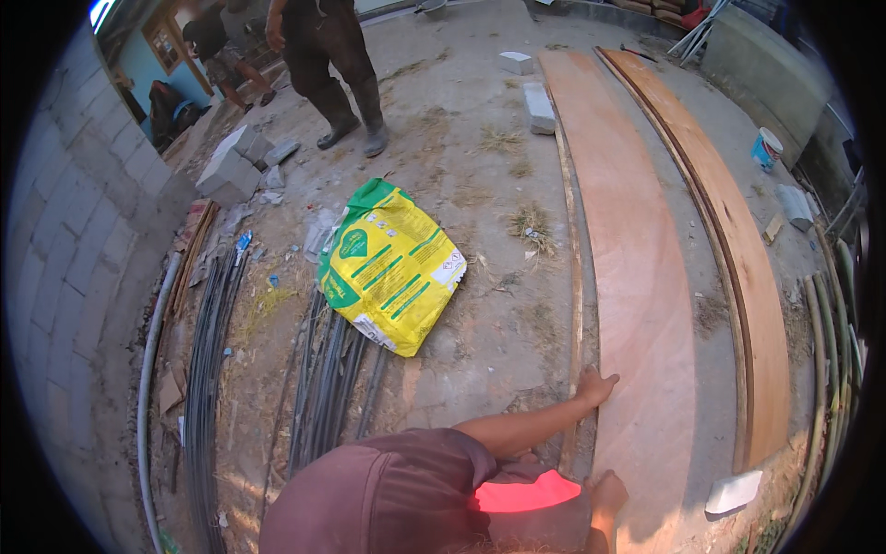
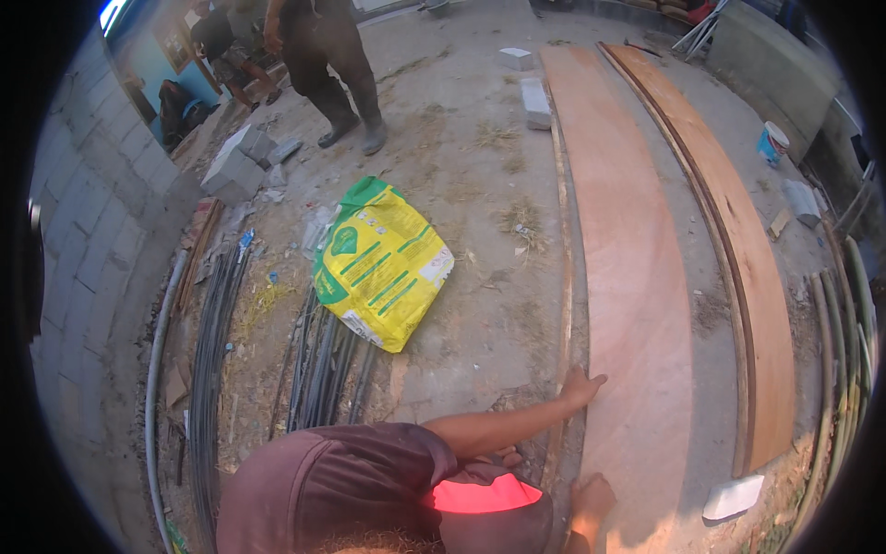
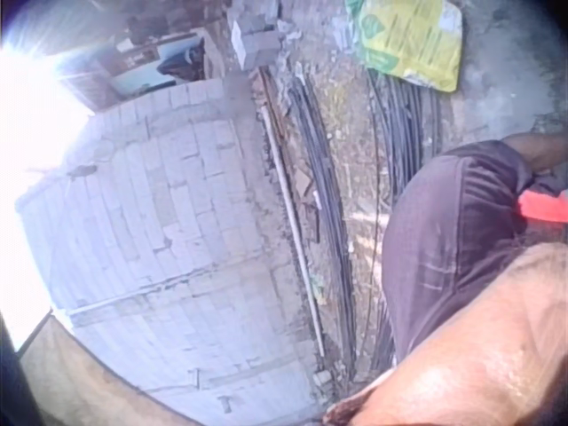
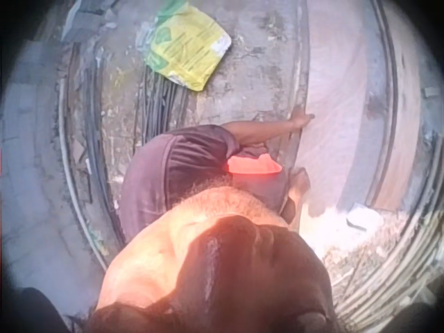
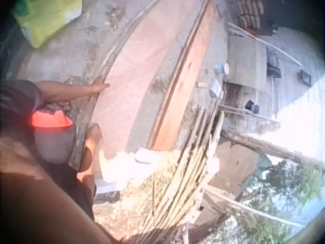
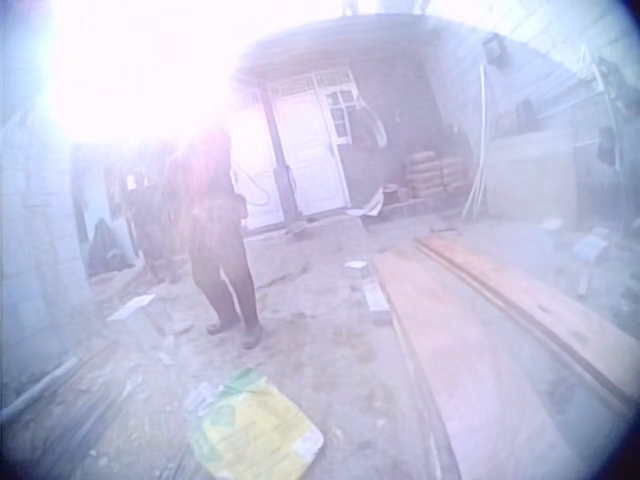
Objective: The person saws a small piece of wood using a hand saw, then picks up a long wooden strip, places it across two boards, and uses the hand saw to cut a notch into it.
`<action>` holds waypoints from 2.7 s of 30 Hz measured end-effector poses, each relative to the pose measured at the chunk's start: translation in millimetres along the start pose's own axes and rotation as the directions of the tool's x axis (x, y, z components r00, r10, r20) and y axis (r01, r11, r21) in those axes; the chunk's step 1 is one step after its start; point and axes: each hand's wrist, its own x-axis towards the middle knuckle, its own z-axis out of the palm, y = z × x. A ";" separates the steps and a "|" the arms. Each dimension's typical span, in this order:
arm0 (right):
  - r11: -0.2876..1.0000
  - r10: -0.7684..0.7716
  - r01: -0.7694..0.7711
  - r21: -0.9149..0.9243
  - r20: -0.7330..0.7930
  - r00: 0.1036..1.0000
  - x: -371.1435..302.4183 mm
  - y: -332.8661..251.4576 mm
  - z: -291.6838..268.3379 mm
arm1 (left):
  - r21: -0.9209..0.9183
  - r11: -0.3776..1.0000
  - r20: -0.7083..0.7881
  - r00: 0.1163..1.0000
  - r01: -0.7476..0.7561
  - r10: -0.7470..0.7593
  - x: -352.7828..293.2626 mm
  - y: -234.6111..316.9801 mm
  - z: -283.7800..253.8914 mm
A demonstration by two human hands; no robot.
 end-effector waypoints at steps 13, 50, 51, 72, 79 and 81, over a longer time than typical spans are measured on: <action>0.995 -0.086 0.092 0.038 -0.149 0.985 -4.7 5.9 -22.8 | -0.259 0.962 0.062 0.995 0.090 -0.076 24.4 -24.3 37.4; 0.941 -0.068 0.139 0.307 -0.232 0.970 -43.8 39.3 -180.1 | -0.555 0.827 0.601 0.647 -0.083 0.468 -100.8 112.9 -30.9; 0.942 -0.065 0.138 0.307 -0.236 0.970 -44.1 37.9 -180.3 | -0.556 0.827 0.602 0.644 -0.084 0.471 -99.1 111.3 -30.0; 0.984 -0.096 0.122 0.129 -0.189 0.977 -61.0 28.1 -211.4 | -0.577 0.817 0.561 0.739 0.026 0.373 -101.0 113.6 -53.7; 0.631 -0.139 -0.072 0.773 0.203 0.969 -33.6 74.4 -251.1 | -0.554 0.827 0.501 0.832 0.096 0.239 -70.7 59.4 -7.7; 0.605 -0.115 -0.085 0.791 0.192 0.975 -27.4 98.2 -244.1 | -0.485 0.861 0.490 0.863 0.151 0.124 -65.3 31.0 17.3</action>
